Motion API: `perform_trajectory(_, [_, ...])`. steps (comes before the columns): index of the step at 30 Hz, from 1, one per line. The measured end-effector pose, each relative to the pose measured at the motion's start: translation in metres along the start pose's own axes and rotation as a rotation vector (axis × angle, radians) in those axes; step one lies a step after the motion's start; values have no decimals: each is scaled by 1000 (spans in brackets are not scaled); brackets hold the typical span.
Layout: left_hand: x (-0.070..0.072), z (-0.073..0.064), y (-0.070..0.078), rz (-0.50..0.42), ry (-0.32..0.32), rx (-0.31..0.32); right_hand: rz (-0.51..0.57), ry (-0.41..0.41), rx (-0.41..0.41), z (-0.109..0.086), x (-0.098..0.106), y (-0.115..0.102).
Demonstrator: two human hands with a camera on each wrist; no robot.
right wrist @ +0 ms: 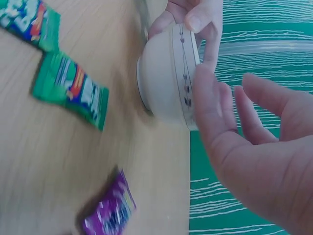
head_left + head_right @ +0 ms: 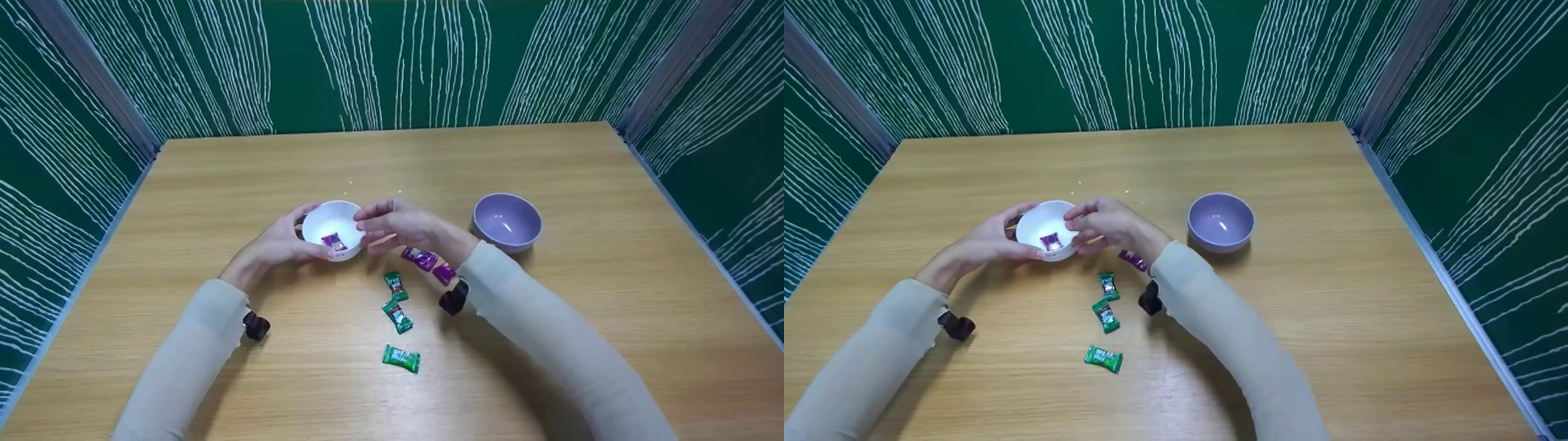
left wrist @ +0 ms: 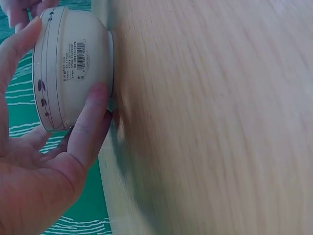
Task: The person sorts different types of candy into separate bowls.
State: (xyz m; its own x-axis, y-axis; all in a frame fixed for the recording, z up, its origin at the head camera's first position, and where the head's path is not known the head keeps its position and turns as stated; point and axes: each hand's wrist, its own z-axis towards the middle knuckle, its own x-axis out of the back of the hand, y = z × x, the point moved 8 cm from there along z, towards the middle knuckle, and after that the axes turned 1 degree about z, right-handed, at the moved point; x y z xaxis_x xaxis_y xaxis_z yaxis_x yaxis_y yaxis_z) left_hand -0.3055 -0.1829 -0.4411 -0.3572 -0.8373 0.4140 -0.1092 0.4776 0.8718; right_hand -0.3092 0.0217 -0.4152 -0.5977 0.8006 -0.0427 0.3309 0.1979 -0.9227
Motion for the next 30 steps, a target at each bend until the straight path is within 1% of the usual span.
perform_trajectory(4, [0,1,1,-9,-4,-14,-174,-76,-15,-12,5,1])
perform_trajectory(7, [1,1,2,-10,2,-19,-268,-104,-30,-20,13,3])
perform_trajectory(9, [1,1,2,-7,3,-18,-316,-111,-51,-24,19,5])
perform_trajectory(14, [0,0,1,-2,-3,-2,-478,-116,-106,-35,31,12])
perform_trajectory(19, [0,0,1,1,7,0,-632,-113,-125,-41,41,15])
perform_trajectory(22, [0,1,1,-2,11,-2,-670,-96,-132,-41,48,18])
perform_trajectory(27, [0,1,0,-3,15,-2,-640,-30,-117,-35,59,23])
perform_trajectory(30, [1,2,2,-22,11,-29,-649,1,-90,-30,61,26])
